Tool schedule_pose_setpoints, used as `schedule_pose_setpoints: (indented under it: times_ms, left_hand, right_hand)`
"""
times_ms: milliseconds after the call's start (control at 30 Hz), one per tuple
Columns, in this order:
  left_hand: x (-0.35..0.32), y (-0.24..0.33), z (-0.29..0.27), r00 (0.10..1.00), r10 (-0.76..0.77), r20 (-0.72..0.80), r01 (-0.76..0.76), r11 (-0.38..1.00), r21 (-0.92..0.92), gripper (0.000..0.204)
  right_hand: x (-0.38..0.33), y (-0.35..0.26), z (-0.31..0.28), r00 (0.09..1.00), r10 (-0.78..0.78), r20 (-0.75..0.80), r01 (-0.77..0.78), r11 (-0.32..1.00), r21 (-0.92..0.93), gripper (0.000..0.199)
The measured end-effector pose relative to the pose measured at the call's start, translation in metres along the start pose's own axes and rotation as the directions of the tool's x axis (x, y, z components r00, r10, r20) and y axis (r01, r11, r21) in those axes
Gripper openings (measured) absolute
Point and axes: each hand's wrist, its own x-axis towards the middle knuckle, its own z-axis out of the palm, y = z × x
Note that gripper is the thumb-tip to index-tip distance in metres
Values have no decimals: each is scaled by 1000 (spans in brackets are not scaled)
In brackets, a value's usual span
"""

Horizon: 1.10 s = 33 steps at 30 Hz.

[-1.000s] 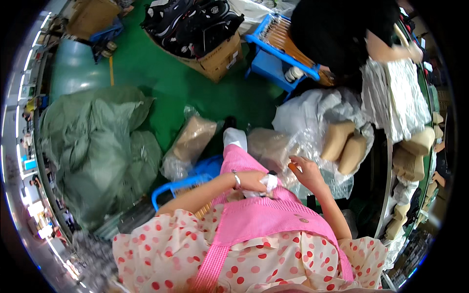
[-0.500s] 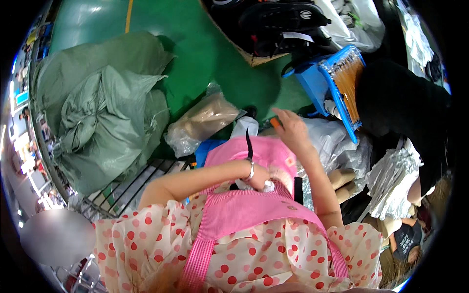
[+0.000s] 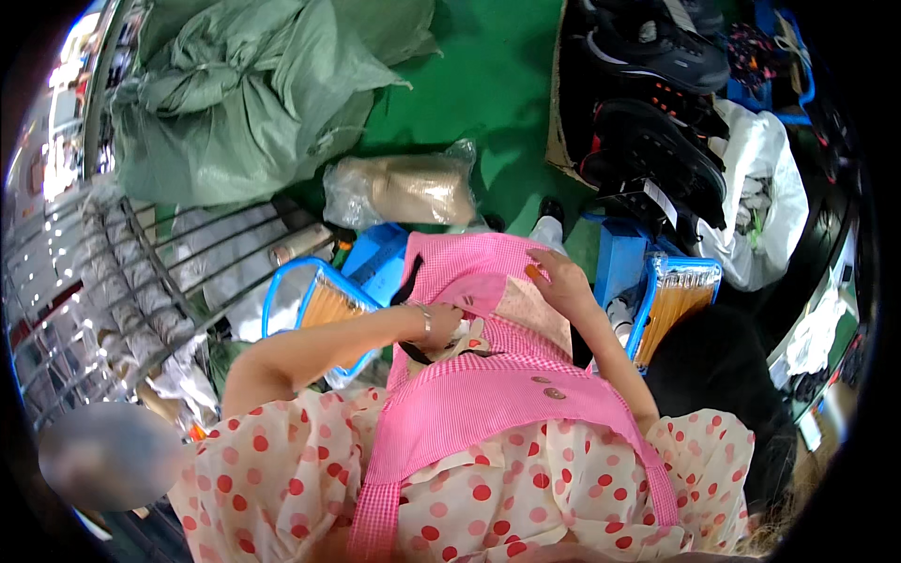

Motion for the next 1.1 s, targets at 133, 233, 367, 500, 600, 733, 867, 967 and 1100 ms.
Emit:
schedule_pose_setpoints:
  times_ms: [133,233,367,500,600,733,867,967,1100]
  left_hand:
    - [67,21,66,916,-332,-223,279,930,-239,68]
    - [94,24,82,864,-402,-304,190,818,-543,57]
    - [82,14,109,818,-359,-450,-140,634,-761,45]
    - [11,9,132,722,-299,-624,-458,469,-755,36]
    - [-106,-9,105,668,-308,-677,-521,456,-722,36]
    - [-106,-148,80,577,-660,-481,-458,226,-860,34]
    - [71,-390,117,48,-941,-335,-160,324,-932,64]
    - [152,-521,138,-8,-995,99,-257,-94,-962,48]
    - [218,-605,150,236,-894,380,-716,-425,-554,27]
  right_hand:
    - [14,-11,-2,977,-47,208,53,998,-21,30]
    - [22,-14,0,920,41,390,-8,996,-85,31]
    - [42,-17,14,878,42,476,55,980,-190,29]
    - [53,-30,28,839,162,520,-63,977,-202,28]
    - [60,-23,54,844,213,492,-126,971,-205,28]
    - [85,0,106,859,243,451,-123,953,-279,26]
    - [130,33,167,853,303,425,-220,947,-233,24]
    - [147,77,214,882,261,393,-198,961,-193,21]
    - [169,101,225,898,200,392,-145,976,-165,19]
